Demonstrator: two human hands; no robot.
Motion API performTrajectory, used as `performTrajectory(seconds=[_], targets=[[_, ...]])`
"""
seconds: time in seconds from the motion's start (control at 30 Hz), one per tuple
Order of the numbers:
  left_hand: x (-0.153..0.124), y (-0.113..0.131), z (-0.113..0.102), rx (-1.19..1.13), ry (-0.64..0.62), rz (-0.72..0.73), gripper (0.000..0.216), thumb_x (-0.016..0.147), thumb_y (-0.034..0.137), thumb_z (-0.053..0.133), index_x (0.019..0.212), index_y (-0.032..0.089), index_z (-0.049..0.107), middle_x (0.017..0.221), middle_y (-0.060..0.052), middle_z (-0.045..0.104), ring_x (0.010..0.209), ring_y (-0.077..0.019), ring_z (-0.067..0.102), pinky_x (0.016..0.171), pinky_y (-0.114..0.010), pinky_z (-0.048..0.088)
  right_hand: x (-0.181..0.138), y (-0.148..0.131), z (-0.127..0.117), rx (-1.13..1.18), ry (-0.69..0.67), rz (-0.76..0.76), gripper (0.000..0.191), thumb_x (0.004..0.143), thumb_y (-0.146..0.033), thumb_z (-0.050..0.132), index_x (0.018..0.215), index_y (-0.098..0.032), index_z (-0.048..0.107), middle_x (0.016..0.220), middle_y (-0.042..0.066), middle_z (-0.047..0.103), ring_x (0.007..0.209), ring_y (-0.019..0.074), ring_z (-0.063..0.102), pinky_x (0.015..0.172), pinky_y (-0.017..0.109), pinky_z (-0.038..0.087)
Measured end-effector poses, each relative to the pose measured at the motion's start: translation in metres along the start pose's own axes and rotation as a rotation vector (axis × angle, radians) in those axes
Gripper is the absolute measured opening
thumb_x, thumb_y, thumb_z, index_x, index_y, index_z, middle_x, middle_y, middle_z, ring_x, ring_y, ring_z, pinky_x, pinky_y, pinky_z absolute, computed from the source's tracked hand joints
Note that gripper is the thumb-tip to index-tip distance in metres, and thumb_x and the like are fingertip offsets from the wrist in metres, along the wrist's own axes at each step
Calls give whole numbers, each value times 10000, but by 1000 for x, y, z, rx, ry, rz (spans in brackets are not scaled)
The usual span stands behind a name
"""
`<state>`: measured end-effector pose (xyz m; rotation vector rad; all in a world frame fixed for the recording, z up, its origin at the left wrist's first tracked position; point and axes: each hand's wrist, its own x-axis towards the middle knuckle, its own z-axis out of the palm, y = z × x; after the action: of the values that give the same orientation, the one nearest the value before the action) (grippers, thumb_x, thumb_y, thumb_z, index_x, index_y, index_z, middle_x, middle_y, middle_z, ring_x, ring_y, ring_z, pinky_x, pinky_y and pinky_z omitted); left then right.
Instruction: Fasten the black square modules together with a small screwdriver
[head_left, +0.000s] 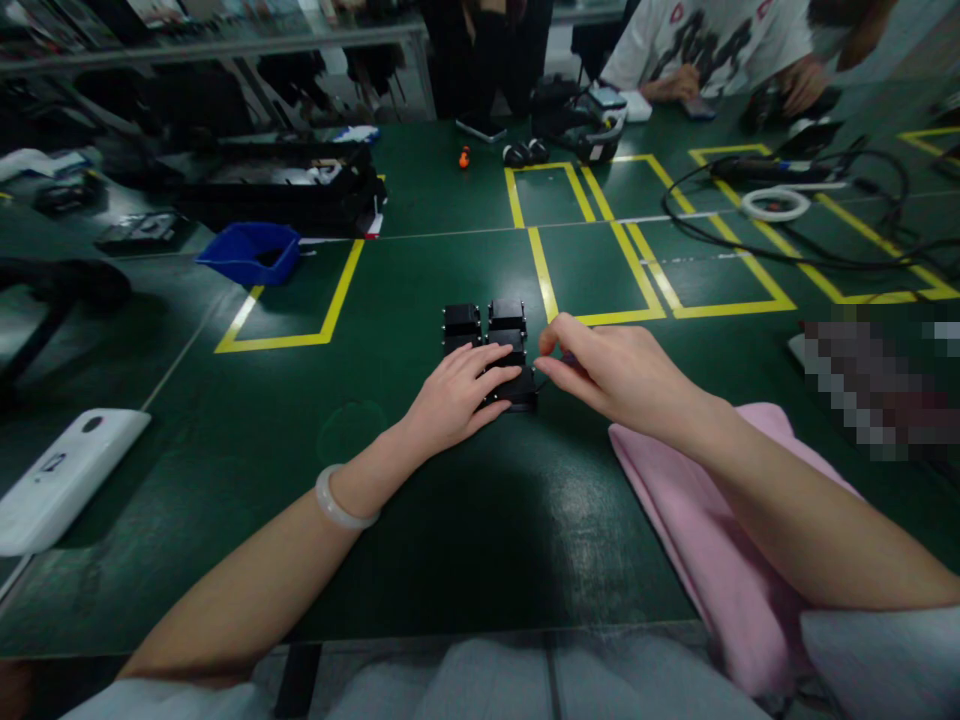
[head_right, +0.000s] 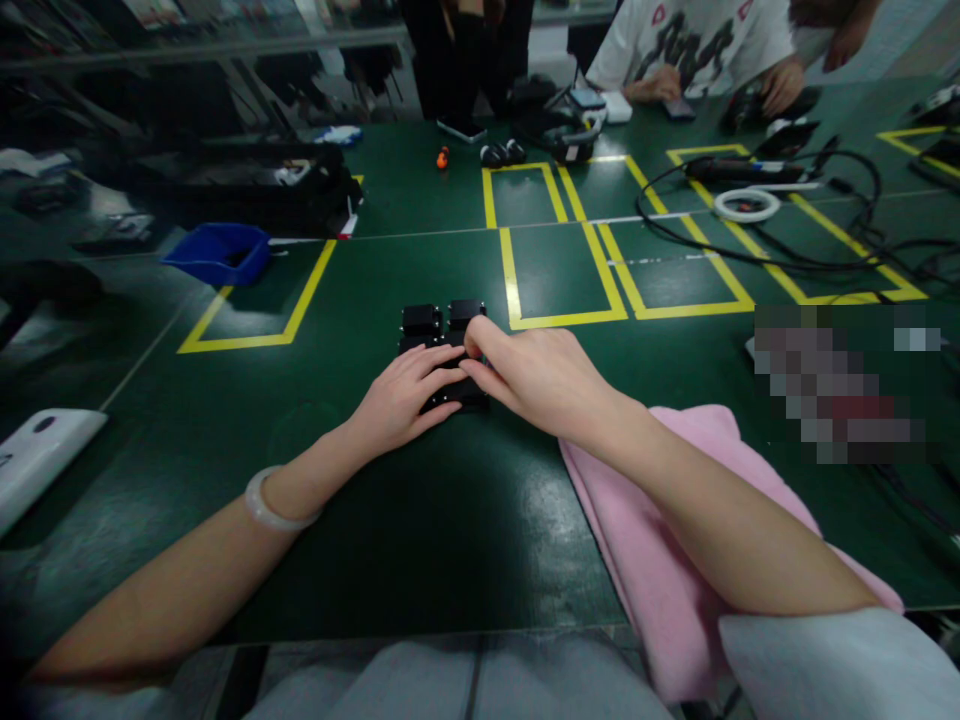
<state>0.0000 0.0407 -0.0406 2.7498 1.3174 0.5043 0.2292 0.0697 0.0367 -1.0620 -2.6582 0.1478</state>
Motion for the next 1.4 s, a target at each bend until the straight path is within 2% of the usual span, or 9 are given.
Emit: performTrajectory(seconds=[0.2,0.4,0.57,0.77,1.0,1.2,1.4], targets=[[0,0,0,-19,13,-5,373,937,301,512,1299,211,518,1455,-109,449,1361,-262,402,1141,-515,302,0,-1,-1,14,13,16,225,941,-292,378,1094,-176,496,746,0,651,591,137,572,527,237,254],[0,1,-1,-14,9,-3,397,936,305,515,1323,216,504,1460,-108,444,1358,-264,404,1140,-509,308,0,-1,0,-10,2,3,270,963,-380,354,1031,-179,521,682,-3,621,599,151,579,528,241,249],[0,0,0,-17,12,-2,371,932,307,524,1290,207,527,1457,-112,447,1361,-261,402,1143,-504,302,-1,-1,0,11,21,3,224,946,-292,368,1085,-178,502,739,-5,646,590,137,571,527,240,254],[0,0,0,-23,14,0,403,930,308,525,1323,217,502,1458,-111,446,1359,-265,403,1139,-514,306,-1,-1,0,-4,3,6,275,965,-388,352,1030,-182,521,697,7,633,610,154,586,530,241,247],[0,0,0,7,4,2,373,945,318,505,1302,211,514,1463,-104,441,1368,-254,393,1147,-496,296,0,-3,-1,25,24,25,226,941,-277,364,1102,-174,485,787,17,668,618,143,587,532,234,259],[0,0,0,-18,11,2,392,938,309,517,1319,215,505,1460,-108,443,1363,-262,398,1142,-506,300,0,-1,-1,-21,-2,10,277,965,-392,358,1027,-179,524,683,4,627,600,154,582,526,241,245],[0,0,0,-2,5,-5,374,945,316,506,1304,213,515,1467,-106,434,1364,-260,397,1146,-500,294,-1,-2,-2,2,8,13,231,944,-283,370,1101,-170,495,751,4,654,597,138,575,527,236,254]])
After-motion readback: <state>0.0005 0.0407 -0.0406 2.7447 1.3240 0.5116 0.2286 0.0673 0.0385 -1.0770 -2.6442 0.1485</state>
